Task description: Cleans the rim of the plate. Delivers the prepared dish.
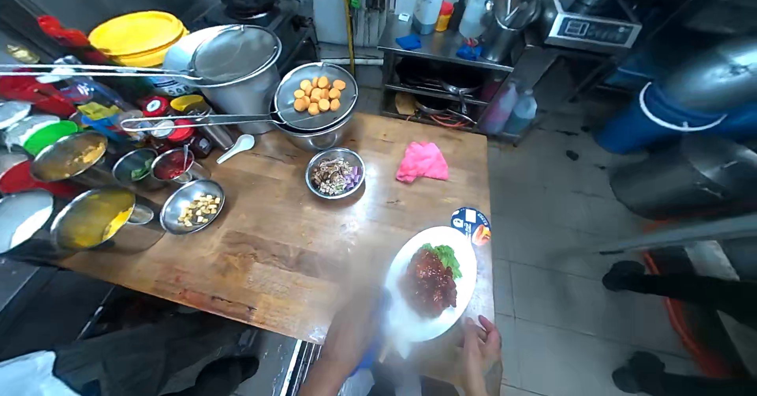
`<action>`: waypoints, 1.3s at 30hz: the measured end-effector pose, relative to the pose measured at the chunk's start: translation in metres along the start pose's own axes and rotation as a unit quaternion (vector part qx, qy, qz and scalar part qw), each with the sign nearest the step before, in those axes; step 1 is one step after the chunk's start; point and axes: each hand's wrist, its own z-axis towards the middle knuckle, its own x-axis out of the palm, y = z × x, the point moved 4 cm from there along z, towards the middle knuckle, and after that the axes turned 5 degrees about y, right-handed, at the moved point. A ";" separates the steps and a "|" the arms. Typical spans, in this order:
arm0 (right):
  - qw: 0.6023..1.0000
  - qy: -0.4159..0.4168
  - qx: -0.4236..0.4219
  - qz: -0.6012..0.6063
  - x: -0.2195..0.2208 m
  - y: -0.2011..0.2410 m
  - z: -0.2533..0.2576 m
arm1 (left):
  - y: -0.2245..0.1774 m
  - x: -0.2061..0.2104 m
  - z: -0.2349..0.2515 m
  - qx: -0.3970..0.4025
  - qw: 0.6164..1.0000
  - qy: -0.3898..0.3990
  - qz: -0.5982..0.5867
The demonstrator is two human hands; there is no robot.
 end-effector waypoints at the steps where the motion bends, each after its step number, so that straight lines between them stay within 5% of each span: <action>1: 0.999 -0.009 0.029 0.015 0.002 -0.008 0.011 | 0.000 0.004 0.012 0.034 0.998 0.026 0.043; 7: 0.984 0.056 0.120 0.116 0.027 -0.024 0.010 | -0.021 0.009 0.039 -0.020 0.971 0.185 0.151; 15: 0.971 0.057 0.143 0.185 0.037 -0.028 0.008 | -0.042 0.019 0.043 -0.064 0.935 0.286 0.198; 23: 0.969 0.044 0.146 0.196 0.041 -0.028 0.008 | -0.055 0.035 0.041 -0.058 0.921 0.333 0.195; 31: 0.974 0.040 0.148 0.168 0.046 -0.032 0.009 | -0.045 -0.004 0.043 -0.097 0.938 0.279 0.182; 39: 0.977 0.038 0.146 0.149 0.046 -0.035 0.011 | -0.070 0.032 0.043 -0.108 0.901 0.327 0.263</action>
